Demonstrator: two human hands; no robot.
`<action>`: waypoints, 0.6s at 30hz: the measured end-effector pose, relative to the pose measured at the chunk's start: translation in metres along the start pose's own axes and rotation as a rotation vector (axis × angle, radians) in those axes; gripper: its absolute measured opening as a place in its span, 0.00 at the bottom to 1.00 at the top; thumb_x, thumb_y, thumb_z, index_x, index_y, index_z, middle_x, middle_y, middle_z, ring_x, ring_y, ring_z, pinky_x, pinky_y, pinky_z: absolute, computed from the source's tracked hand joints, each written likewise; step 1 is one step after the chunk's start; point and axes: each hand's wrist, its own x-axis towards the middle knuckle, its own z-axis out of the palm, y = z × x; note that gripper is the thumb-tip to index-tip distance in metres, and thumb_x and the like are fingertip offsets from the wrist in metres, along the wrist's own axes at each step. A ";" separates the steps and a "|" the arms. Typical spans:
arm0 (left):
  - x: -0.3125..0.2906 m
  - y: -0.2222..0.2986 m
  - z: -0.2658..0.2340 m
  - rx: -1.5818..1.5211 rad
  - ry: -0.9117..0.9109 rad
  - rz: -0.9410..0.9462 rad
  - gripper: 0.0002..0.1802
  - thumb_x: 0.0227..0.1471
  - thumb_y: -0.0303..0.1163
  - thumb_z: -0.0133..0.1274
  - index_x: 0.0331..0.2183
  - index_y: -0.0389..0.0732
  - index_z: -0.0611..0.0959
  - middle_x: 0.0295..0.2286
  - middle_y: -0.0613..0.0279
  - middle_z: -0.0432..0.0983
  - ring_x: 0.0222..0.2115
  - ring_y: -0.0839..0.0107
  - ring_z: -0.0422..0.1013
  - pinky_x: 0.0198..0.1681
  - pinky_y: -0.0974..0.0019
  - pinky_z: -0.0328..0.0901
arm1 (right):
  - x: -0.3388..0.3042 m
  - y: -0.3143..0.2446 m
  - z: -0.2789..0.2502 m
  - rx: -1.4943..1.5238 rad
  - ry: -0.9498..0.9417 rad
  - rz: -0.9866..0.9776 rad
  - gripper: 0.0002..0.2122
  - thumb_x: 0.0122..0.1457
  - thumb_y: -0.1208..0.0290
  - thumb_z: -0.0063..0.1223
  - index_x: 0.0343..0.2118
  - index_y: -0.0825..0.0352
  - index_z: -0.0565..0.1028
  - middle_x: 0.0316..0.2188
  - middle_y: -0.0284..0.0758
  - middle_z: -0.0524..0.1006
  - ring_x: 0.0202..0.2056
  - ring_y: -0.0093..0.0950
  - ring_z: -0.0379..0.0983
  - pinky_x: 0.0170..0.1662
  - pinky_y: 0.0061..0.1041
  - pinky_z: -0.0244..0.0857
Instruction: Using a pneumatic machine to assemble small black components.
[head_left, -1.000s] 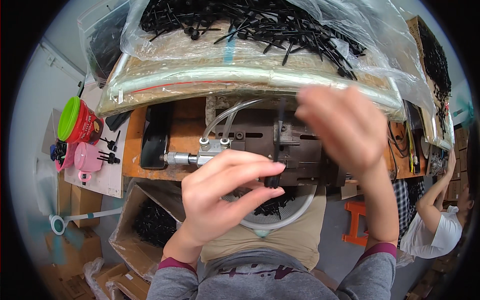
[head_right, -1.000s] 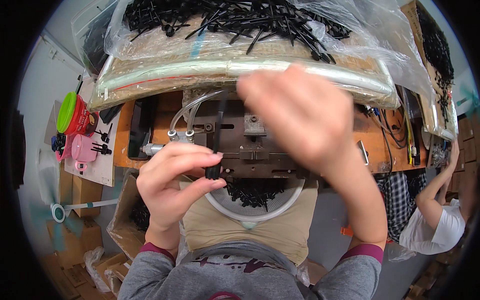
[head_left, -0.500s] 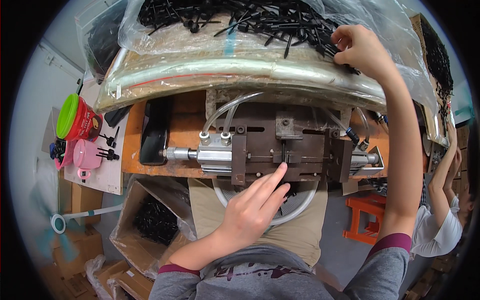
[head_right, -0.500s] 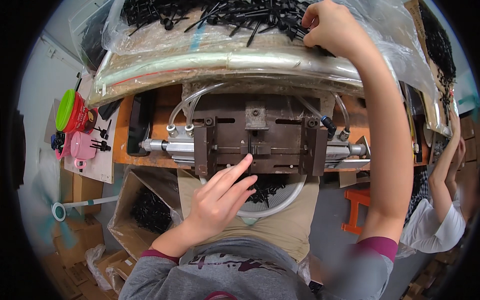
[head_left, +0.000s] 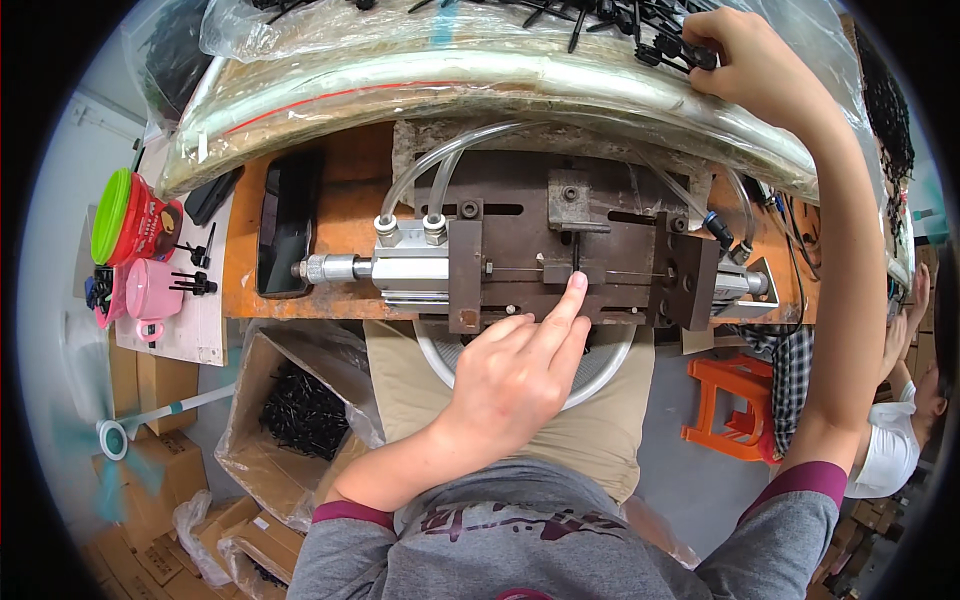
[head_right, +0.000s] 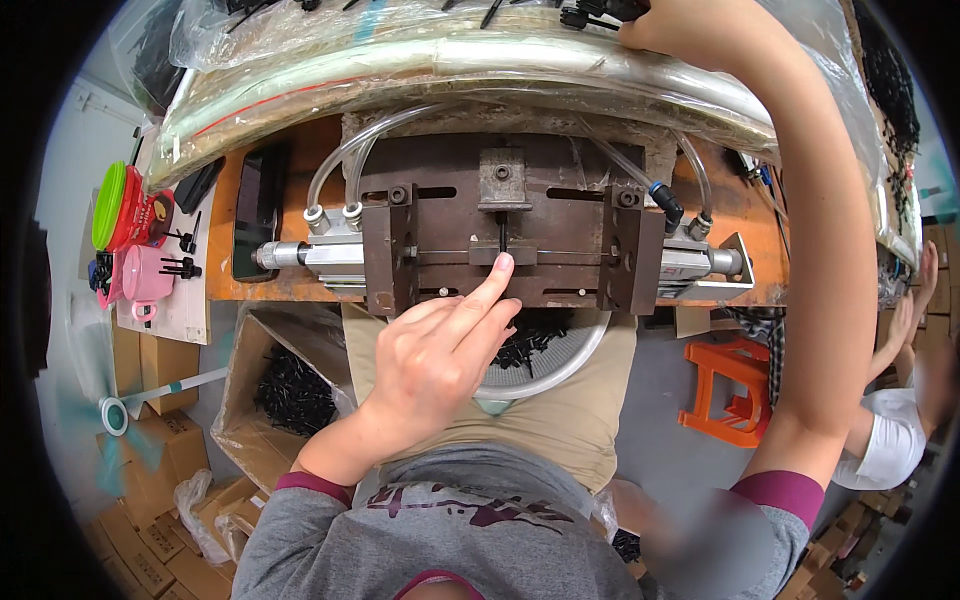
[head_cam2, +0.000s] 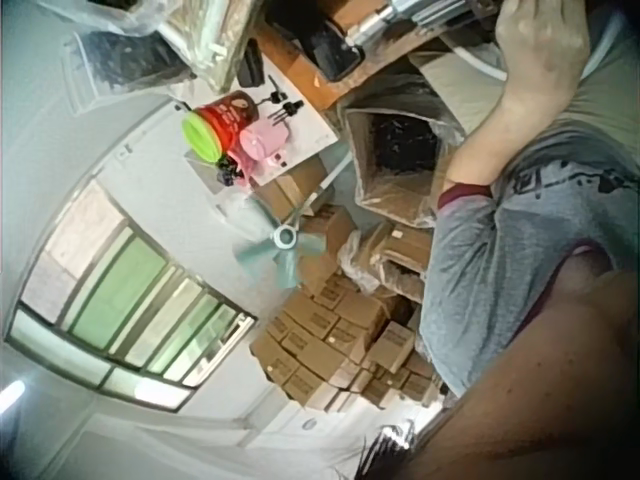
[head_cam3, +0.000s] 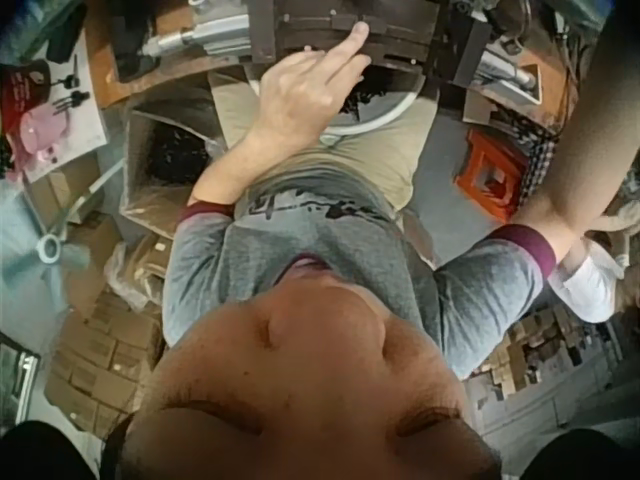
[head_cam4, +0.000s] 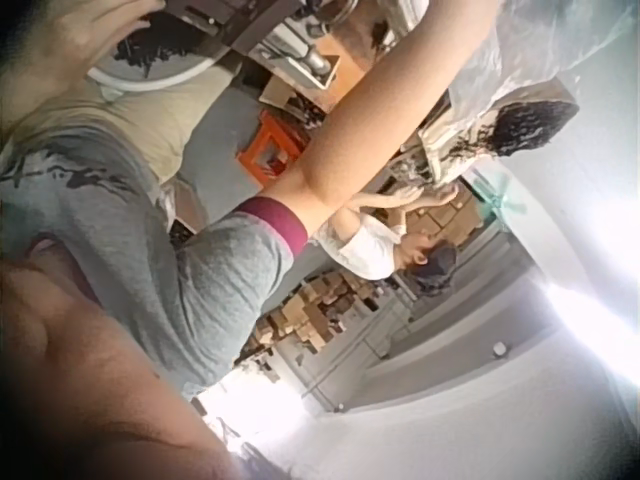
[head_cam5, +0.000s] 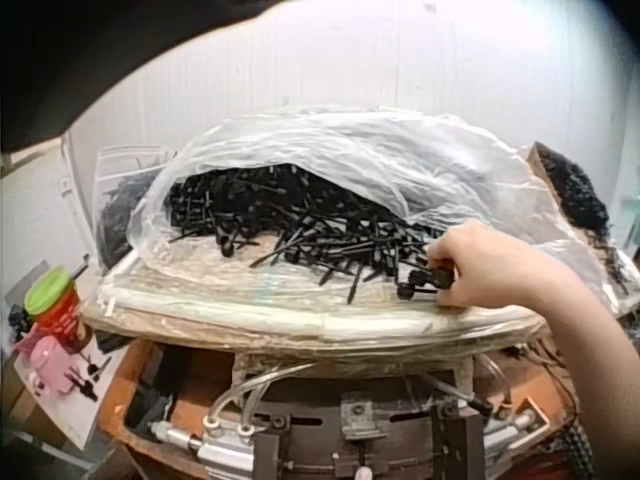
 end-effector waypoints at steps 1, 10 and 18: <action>-0.001 0.000 0.001 -0.003 0.003 -0.005 0.13 0.38 0.26 0.63 0.32 0.35 0.83 0.47 0.53 0.76 0.26 0.68 0.77 0.31 0.70 0.71 | 0.000 -0.002 -0.002 -0.013 -0.016 0.013 0.09 0.45 0.75 0.61 0.30 0.74 0.77 0.26 0.45 0.78 0.28 0.36 0.74 0.36 0.31 0.68; 0.000 0.000 -0.003 -0.023 -0.028 -0.011 0.13 0.37 0.25 0.63 0.32 0.36 0.84 0.47 0.53 0.76 0.24 0.69 0.76 0.29 0.70 0.70 | 0.003 0.046 0.021 0.185 0.363 -0.175 0.13 0.58 0.63 0.57 0.41 0.67 0.78 0.24 0.32 0.76 0.25 0.20 0.68 0.31 0.21 0.63; 0.004 0.000 -0.008 -0.015 -0.104 -0.009 0.14 0.39 0.26 0.64 0.33 0.37 0.83 0.47 0.54 0.76 0.24 0.71 0.76 0.28 0.71 0.70 | -0.017 0.046 0.010 1.037 0.222 -0.001 0.18 0.60 0.62 0.53 0.46 0.72 0.77 0.28 0.27 0.75 0.19 0.11 0.57 0.24 0.11 0.52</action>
